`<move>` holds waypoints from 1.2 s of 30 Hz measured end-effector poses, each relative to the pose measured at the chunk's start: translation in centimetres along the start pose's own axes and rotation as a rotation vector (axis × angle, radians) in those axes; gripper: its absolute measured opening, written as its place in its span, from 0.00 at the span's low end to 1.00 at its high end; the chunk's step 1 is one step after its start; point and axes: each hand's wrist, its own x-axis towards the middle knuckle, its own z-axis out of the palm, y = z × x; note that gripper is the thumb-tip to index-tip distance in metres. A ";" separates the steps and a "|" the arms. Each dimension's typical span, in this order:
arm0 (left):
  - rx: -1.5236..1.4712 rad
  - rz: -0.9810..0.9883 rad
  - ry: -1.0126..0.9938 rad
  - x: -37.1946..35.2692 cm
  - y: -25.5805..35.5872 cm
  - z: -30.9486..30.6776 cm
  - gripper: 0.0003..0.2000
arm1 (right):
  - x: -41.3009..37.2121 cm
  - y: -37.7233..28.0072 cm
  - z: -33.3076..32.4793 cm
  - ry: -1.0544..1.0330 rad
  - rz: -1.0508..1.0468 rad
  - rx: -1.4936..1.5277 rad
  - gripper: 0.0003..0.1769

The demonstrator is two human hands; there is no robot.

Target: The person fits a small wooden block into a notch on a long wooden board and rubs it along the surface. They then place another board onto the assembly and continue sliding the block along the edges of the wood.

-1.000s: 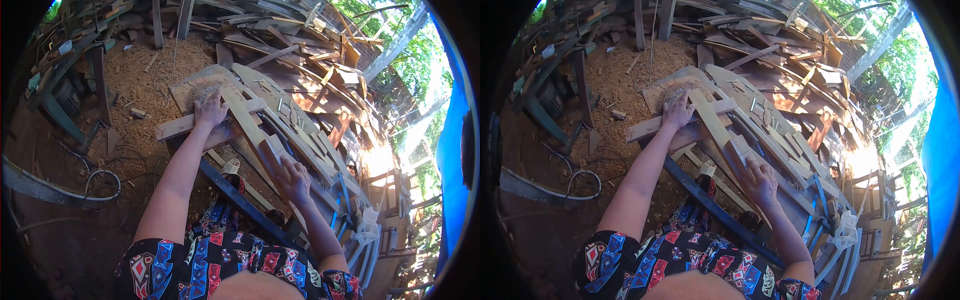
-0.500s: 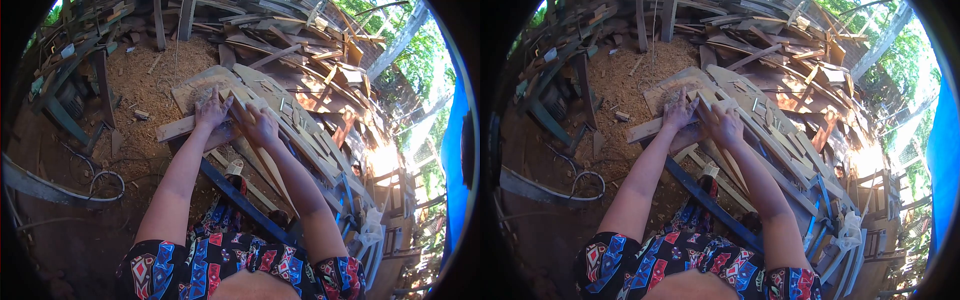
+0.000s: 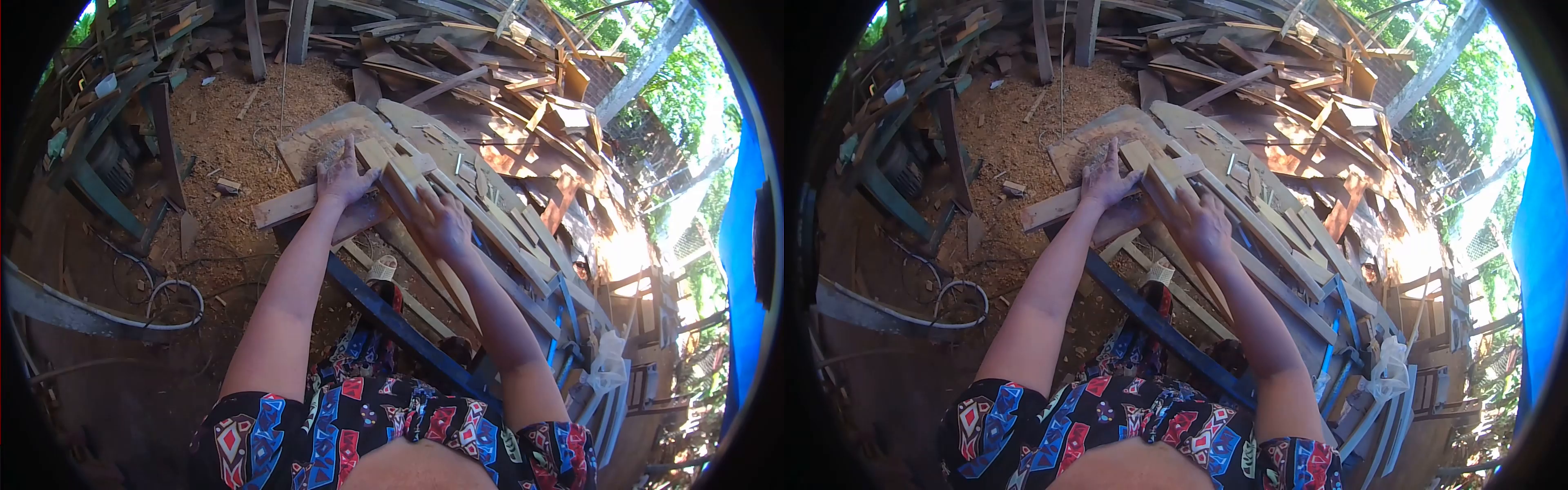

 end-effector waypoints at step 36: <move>-0.058 0.012 0.007 0.3 -0.5 0.4 0.42 | -9.6 -0.5 -4.2 -0.063 -0.027 -0.002 0.33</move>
